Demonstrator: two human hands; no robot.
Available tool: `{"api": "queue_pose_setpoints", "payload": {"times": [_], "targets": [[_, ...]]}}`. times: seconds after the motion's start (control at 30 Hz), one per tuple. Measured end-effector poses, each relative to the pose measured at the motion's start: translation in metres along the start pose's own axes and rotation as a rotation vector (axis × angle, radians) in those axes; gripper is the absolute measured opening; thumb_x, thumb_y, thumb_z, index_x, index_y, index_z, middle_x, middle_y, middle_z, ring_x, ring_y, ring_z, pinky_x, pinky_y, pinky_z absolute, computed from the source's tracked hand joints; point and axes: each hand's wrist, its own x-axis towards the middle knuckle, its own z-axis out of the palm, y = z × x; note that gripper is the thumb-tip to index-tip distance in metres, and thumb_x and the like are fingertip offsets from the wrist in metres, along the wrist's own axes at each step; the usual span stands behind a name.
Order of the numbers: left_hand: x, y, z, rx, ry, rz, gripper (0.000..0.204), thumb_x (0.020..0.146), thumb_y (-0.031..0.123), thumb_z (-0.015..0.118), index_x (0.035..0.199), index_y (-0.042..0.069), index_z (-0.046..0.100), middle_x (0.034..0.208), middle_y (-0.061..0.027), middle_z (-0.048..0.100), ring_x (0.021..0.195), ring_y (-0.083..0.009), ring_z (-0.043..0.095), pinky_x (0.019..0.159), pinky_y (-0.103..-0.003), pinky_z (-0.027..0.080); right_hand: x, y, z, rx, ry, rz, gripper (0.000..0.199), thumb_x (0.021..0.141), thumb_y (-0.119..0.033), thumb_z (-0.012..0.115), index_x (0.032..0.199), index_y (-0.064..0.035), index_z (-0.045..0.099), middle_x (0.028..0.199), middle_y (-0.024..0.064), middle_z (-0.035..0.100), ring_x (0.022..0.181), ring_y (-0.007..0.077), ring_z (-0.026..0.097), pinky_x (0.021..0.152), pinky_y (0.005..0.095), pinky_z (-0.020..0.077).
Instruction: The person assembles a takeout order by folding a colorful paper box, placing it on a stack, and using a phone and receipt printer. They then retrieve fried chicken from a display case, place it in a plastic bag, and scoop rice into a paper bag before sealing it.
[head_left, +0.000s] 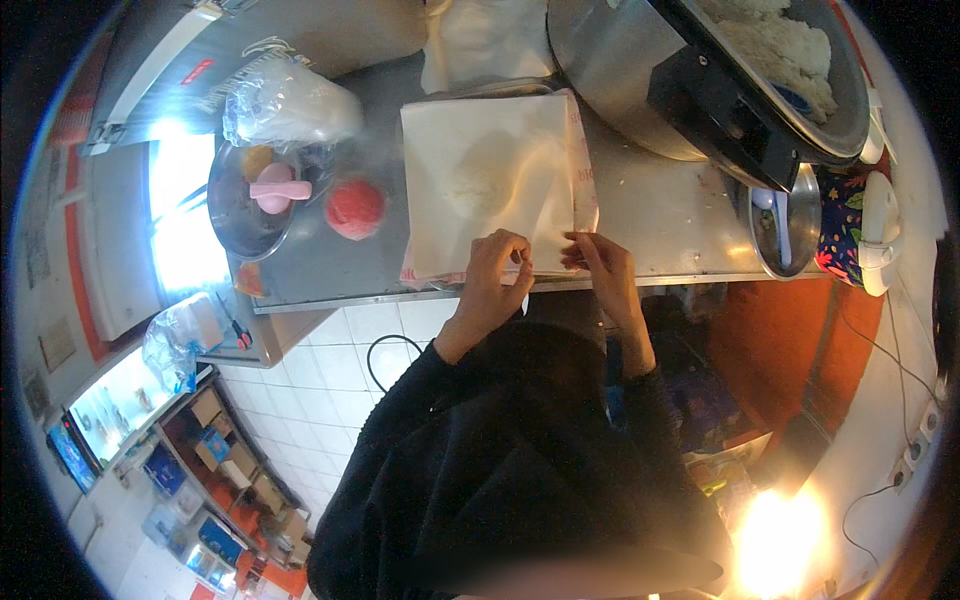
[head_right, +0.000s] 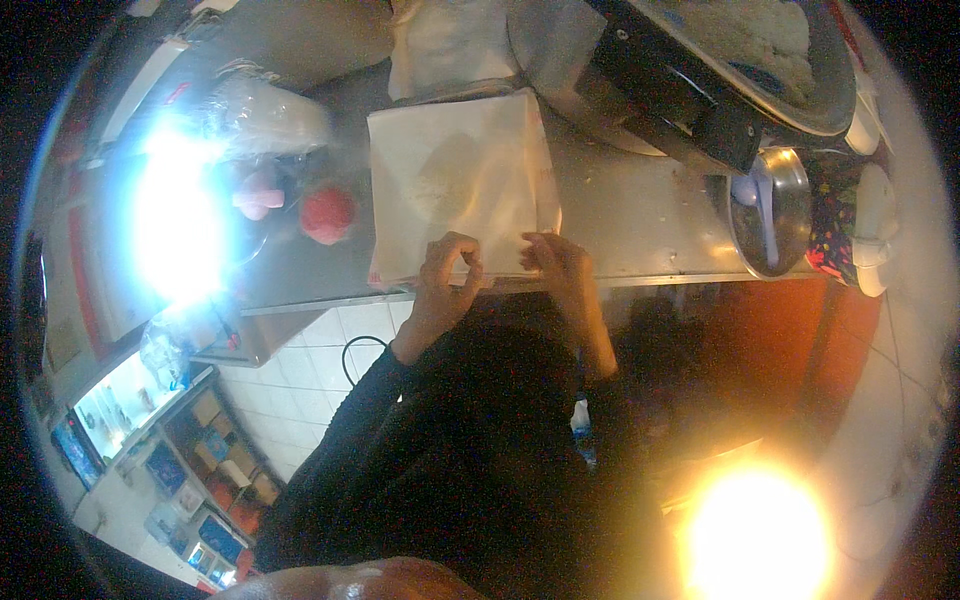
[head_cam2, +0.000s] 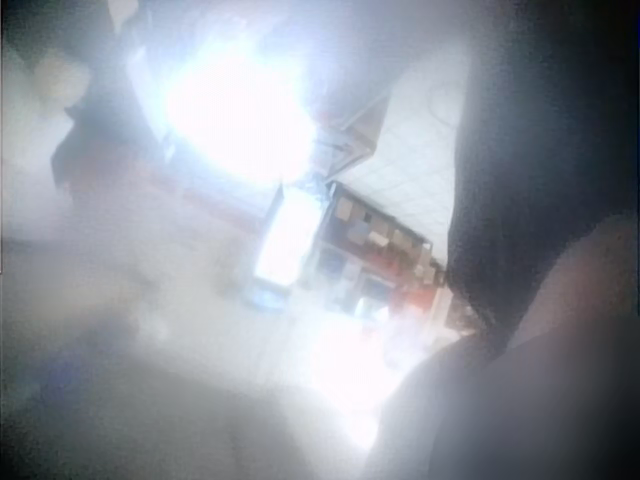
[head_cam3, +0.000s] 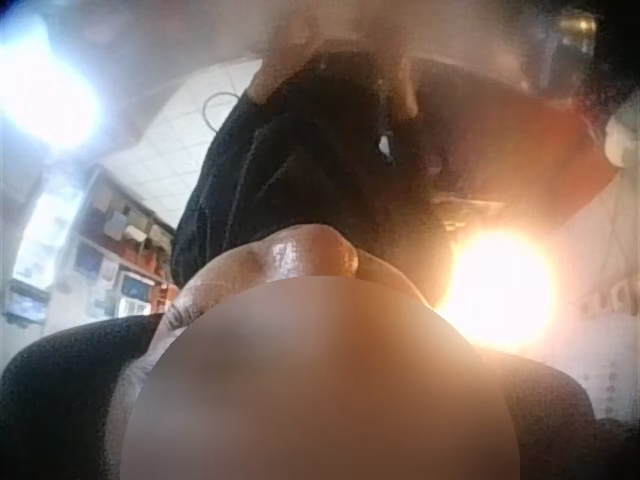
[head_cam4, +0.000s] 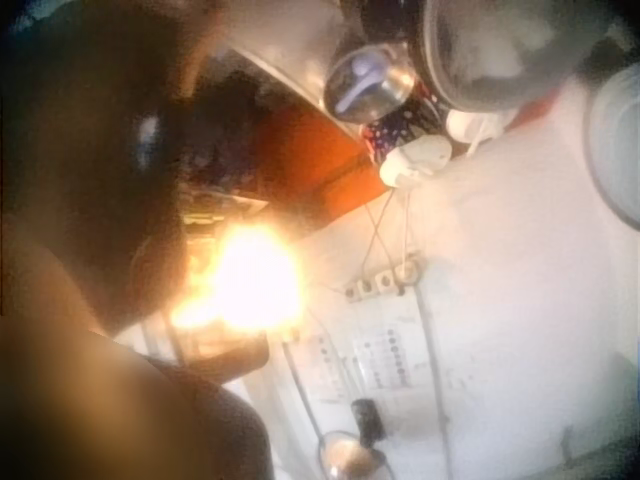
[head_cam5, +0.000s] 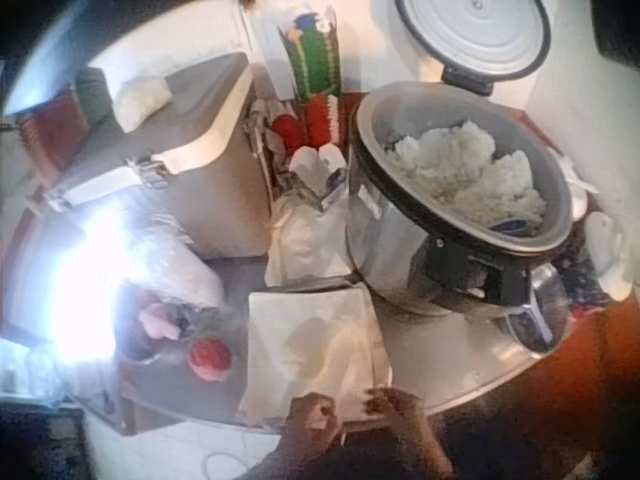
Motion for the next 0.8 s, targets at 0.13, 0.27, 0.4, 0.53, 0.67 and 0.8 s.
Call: {"api": "queue_pose_setpoints", "payload": {"times": [0.13, 0.27, 0.4, 0.53, 0.67, 0.8], "targets": [[0.008, -0.002, 0.000, 0.126, -0.122, 0.147, 0.017, 0.078, 0.013, 0.063, 0.093, 0.010, 0.056, 0.091, -0.0066, 0.058, 0.092, -0.0263, 0.058, 0.088, -0.040, 0.037, 0.082, -0.033, 0.052, -0.357, 0.026, -0.183, 0.041, 0.096, -0.032, 0.062, 0.109, 0.0065, 0.064, 0.101, 0.0230, 0.067, 0.096, 0.0348, 0.067, 0.088, 0.0398, 0.0512], [0.010, -0.012, 0.006, 0.206, -0.347, 0.193, 0.018, 0.078, 0.021, 0.062, 0.092, 0.011, 0.056, 0.095, -0.0065, 0.058, 0.099, -0.0254, 0.057, 0.093, -0.042, 0.038, 0.169, -0.043, 0.069, -0.531, 0.334, -0.558, 0.044, 0.092, -0.033, 0.065, 0.112, 0.0056, 0.063, 0.118, 0.0247, 0.063, 0.114, 0.0390, 0.058, 0.098, 0.0431, 0.0457], [0.035, -0.019, -0.014, 0.142, -0.456, 0.192, 0.023, 0.082, 0.019, 0.064, 0.103, 0.010, 0.058, 0.110, -0.0084, 0.060, 0.114, -0.0261, 0.054, 0.100, -0.044, 0.037, 0.201, -0.041, 0.060, -0.371, 0.152, -0.541, 0.043, 0.089, -0.030, 0.068, 0.116, 0.0027, 0.064, 0.129, 0.0225, 0.058, 0.125, 0.0354, 0.052, 0.105, 0.0406, 0.0401], [0.115, -0.032, -0.032, 0.091, -0.003, 0.314, 0.043, 0.085, 0.016, 0.067, 0.125, 0.008, 0.053, 0.129, -0.0123, 0.059, 0.126, -0.0300, 0.050, 0.103, -0.046, 0.037, 0.194, -0.037, 0.047, -0.092, -0.057, -0.411, 0.039, 0.091, -0.030, 0.067, 0.118, -0.0011, 0.067, 0.127, 0.0154, 0.062, 0.123, 0.0262, 0.052, 0.108, 0.0355, 0.0369], [0.202, -0.061, -0.055, 0.170, -0.377, 0.314, 0.055, 0.085, 0.025, 0.072, 0.131, 0.008, 0.047, 0.114, -0.0119, 0.068, 0.110, -0.0295, 0.062, 0.098, -0.046, 0.040, 0.189, -0.030, 0.035, 0.086, -0.175, -0.443, 0.032, 0.093, -0.027, 0.068, 0.112, -0.0022, 0.070, 0.116, 0.0074, 0.067, 0.113, 0.0185, 0.056, 0.102, 0.0323, 0.0395], [0.221, -0.089, -0.075, 0.669, -0.613, 0.424, 0.047, 0.085, 0.044, 0.071, 0.116, 0.009, 0.063, 0.108, -0.0126, 0.069, 0.099, -0.0330, 0.065, 0.095, -0.047, 0.045, 0.193, -0.020, 0.027, 0.155, -0.202, -0.289, 0.033, 0.092, -0.026, 0.071, 0.115, -0.0025, 0.069, 0.115, 0.0043, 0.068, 0.104, 0.0127, 0.060, 0.094, 0.0292, 0.0448]]}}
